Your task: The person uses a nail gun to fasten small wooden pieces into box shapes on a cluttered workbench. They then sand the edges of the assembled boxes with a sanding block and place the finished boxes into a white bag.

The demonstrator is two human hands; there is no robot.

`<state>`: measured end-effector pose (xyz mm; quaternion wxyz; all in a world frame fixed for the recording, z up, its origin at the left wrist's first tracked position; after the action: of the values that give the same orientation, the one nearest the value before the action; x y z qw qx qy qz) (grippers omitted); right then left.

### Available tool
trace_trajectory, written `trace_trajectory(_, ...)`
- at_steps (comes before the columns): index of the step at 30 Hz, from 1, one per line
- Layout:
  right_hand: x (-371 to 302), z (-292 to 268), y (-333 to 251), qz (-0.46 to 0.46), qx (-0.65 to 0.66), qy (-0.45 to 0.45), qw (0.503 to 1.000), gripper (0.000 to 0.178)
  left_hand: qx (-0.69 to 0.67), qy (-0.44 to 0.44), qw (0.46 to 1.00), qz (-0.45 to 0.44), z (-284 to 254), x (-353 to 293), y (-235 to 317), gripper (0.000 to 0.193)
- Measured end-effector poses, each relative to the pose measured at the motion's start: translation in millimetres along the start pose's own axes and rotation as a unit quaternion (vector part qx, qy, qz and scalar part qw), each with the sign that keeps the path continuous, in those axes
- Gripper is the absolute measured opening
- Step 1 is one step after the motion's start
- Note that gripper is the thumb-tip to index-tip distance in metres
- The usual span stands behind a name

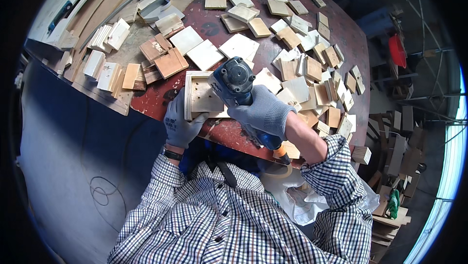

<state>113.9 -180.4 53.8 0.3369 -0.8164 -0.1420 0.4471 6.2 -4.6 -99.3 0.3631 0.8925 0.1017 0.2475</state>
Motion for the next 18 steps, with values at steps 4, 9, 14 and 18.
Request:
trace_trajectory(4, 9.7, -1.9, 6.9, -0.041, -0.037, 0.040, 0.998, 0.029, -0.009, -0.005, 1.000, -0.002, -0.5, -0.9, 1.7, 0.099)
trace_trajectory(9, 13.9, -5.4, -3.1, 0.002, -0.055, 0.023, 0.998, 0.033, -0.005, 0.001, 1.000, 0.011, -0.3, 0.1, -2.4, 0.101)
trace_trajectory(14, 10.4, -8.8, -6.1, 0.040, -0.054, 0.008, 0.998, 0.050, -0.005, -0.007, 1.000, 0.019, -2.0, 2.4, 5.7, 0.101)
trace_trajectory(18, 18.4, -9.0, -8.2, 0.012, -0.080, 0.012, 0.997, 0.042, -0.001, -0.005, 1.000, 0.003, -3.6, 2.0, -0.4, 0.099)
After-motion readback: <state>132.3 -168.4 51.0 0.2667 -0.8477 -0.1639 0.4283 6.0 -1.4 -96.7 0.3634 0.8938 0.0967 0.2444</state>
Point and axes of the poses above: each hand's wrist, its own x-axis towards the middle knuckle, its own z-axis out of the palm, y = z × x, the point moved 7 cm from there along x, towards the middle knuckle, and after that the axes turned 1 degree about -y, right-handed, at the moved point
